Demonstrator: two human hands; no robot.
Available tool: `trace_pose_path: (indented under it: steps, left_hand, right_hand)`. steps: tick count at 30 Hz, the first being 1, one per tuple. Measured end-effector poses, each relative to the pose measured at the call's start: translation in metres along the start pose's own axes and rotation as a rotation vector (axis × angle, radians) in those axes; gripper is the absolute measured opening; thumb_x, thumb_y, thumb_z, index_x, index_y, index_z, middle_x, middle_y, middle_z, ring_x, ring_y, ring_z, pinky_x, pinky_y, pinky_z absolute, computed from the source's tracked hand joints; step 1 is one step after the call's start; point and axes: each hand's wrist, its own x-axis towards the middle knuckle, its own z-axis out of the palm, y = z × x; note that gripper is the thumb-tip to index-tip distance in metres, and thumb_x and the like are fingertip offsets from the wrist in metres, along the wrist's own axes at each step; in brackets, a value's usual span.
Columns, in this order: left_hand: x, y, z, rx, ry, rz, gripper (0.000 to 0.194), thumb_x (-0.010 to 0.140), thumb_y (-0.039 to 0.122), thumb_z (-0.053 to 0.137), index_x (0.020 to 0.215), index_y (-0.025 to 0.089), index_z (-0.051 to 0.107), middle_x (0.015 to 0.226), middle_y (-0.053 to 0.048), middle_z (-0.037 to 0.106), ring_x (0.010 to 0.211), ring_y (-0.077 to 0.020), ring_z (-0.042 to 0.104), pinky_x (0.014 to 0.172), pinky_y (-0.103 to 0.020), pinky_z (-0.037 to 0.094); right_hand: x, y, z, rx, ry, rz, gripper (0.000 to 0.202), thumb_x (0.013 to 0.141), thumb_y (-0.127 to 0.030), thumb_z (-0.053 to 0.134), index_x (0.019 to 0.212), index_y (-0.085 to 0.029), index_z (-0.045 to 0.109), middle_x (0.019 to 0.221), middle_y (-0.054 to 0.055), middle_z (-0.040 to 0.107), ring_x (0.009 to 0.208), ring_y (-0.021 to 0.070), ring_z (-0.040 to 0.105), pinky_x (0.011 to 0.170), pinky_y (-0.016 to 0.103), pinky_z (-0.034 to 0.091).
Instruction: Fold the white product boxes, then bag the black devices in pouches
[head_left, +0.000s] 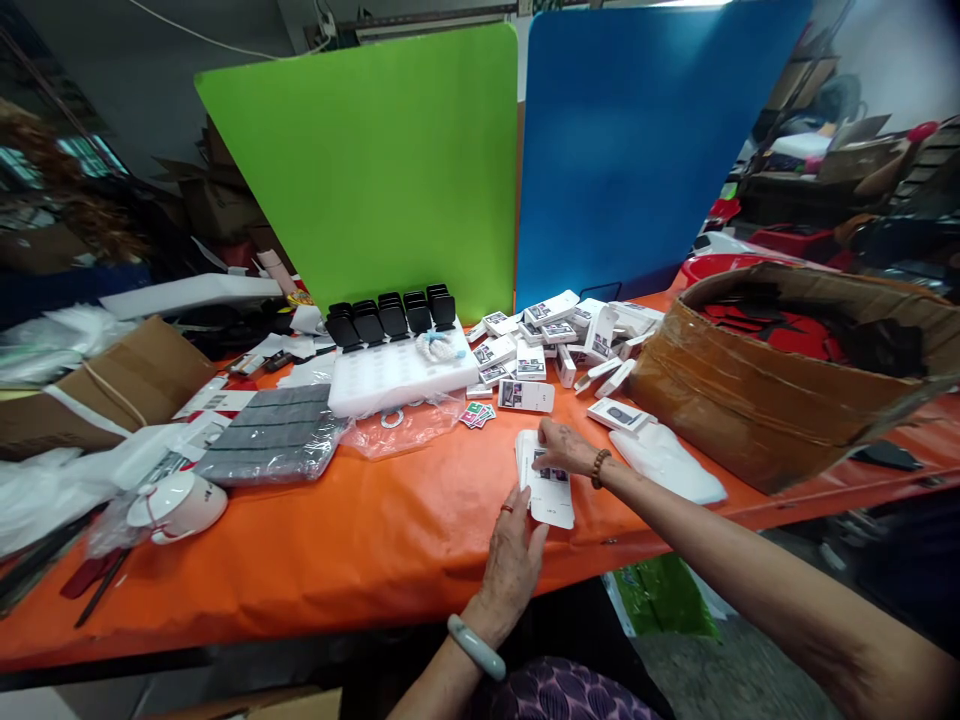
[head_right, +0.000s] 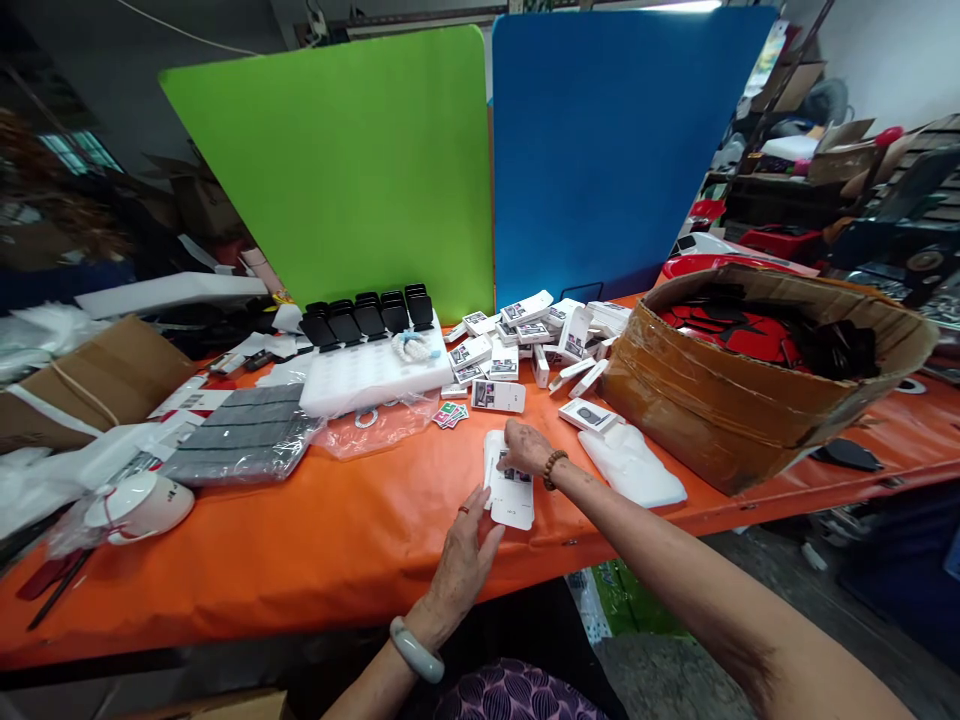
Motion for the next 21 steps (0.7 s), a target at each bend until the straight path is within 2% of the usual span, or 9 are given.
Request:
trace_pose_path:
  steps: [4, 8, 11, 14, 17, 21]
  left_hand:
    - [0.01, 0.017, -0.012, -0.012, 0.098, -0.009, 0.052, 0.089, 0.018, 0.039, 0.14, 0.01, 0.037, 0.137, -0.02, 0.049, 0.127, -0.0263, 0.046, 0.105, -0.042, 0.04]
    - [0.004, 0.026, -0.016, 0.11, 0.108, -0.053, 0.051, 0.091, 0.018, 0.033, 0.142, 0.009, 0.035, 0.12, -0.02, 0.06, 0.106, -0.0273, 0.059, 0.09, -0.04, 0.047]
    - [-0.006, 0.028, -0.017, 0.249, 0.073, -0.104, 0.054, 0.091, 0.025, 0.04, 0.142, 0.011, 0.035, 0.115, -0.02, 0.063, 0.099, -0.0299, 0.062, 0.085, -0.042, 0.048]
    - [-0.016, 0.029, -0.021, 0.285, 0.037, -0.168, 0.062, 0.086, 0.033, 0.053, 0.14, 0.009, 0.038, 0.116, -0.022, 0.063, 0.1, -0.0345, 0.062, 0.086, -0.046, 0.047]
    - [-0.022, 0.031, -0.026, 0.161, 0.047, -0.186, 0.06, 0.083, 0.032, 0.058, 0.137, 0.012, 0.042, 0.117, -0.019, 0.064, 0.105, -0.0336, 0.061, 0.088, -0.044, 0.047]
    - [-0.028, 0.037, -0.033, -0.184, 0.0, -0.153, 0.037, 0.087, 0.026, 0.05, 0.123, 0.019, 0.057, 0.106, -0.01, 0.07, 0.092, -0.0239, 0.065, 0.082, -0.033, 0.049]
  right_hand:
    - [-0.016, -0.011, -0.005, 0.146, -0.031, -0.017, 0.017, 0.06, -0.013, 0.068, 0.062, -0.017, 0.051, 0.063, 0.0, 0.058, 0.058, 0.0126, 0.05, 0.05, 0.023, 0.028]
    - [-0.042, -0.027, 0.0, 0.337, -0.06, -0.009, 0.017, 0.061, -0.013, 0.063, 0.056, -0.018, 0.047, 0.051, -0.004, 0.052, 0.049, 0.0091, 0.047, 0.045, 0.021, 0.028]
    - [-0.058, -0.035, 0.01, 0.513, -0.119, 0.024, 0.014, 0.065, -0.018, 0.057, 0.061, -0.02, 0.044, 0.047, -0.007, 0.047, 0.04, 0.0069, 0.043, 0.04, 0.019, 0.03]
    - [-0.068, -0.038, 0.02, 0.661, -0.195, 0.049, 0.019, 0.067, -0.025, 0.056, 0.062, -0.022, 0.039, 0.043, -0.01, 0.04, 0.032, 0.005, 0.036, 0.034, 0.018, 0.028]
    - [-0.073, -0.041, 0.026, 0.826, -0.248, 0.046, 0.024, 0.064, -0.03, 0.06, 0.062, -0.022, 0.038, 0.042, -0.012, 0.037, 0.031, 0.0029, 0.03, 0.033, 0.017, 0.024]
    - [-0.083, -0.048, 0.032, 1.008, -0.28, 0.023, 0.023, 0.063, -0.029, 0.065, 0.063, -0.02, 0.044, 0.046, -0.01, 0.042, 0.035, 0.003, 0.029, 0.035, 0.017, 0.023]
